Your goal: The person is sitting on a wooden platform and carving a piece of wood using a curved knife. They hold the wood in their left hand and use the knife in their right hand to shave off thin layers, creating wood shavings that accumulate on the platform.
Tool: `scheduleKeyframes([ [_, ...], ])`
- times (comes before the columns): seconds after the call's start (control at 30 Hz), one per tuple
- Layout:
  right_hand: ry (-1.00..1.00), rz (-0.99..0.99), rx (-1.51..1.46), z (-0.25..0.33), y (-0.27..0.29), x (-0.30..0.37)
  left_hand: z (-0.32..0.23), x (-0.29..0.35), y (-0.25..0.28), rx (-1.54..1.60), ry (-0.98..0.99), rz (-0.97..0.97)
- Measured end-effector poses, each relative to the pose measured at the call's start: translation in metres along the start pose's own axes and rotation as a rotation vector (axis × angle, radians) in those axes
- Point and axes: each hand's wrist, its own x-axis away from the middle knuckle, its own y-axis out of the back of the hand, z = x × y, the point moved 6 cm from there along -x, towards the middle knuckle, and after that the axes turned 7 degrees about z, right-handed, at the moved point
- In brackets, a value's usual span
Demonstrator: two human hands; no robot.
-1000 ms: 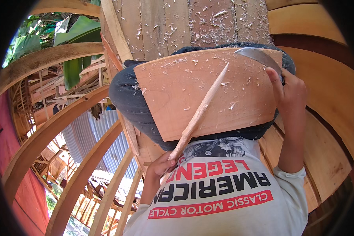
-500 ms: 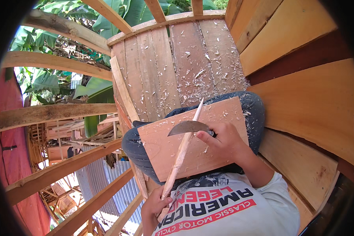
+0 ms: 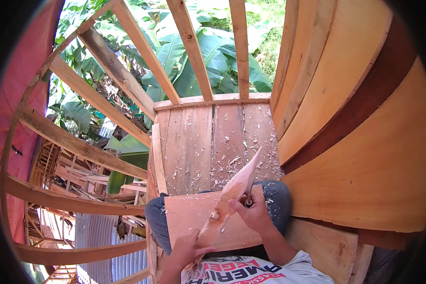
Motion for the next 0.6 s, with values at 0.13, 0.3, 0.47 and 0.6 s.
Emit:
scheduleKeyframes([
  [0.13, 0.054, -0.043, 0.064, 0.001, 0.007, 0.002, -0.01, -0.005, 0.008, -0.021, -0.033, 0.013],
  [0.3, 0.083, -0.045, 0.08, 0.001, 0.004, 0.005, -0.042, -0.019, 0.031, 0.018, -0.281, -0.214],
  [0.47, 0.1, -0.058, 0.067, 0.012, 0.0, 0.011, -0.048, -0.035, 0.022, 0.265, -0.173, -0.176],
  [0.6, 0.081, -0.055, 0.112, 0.006, 0.005, 0.008, -0.048, -0.038, 0.02, 0.315, -0.227, -0.265],
])
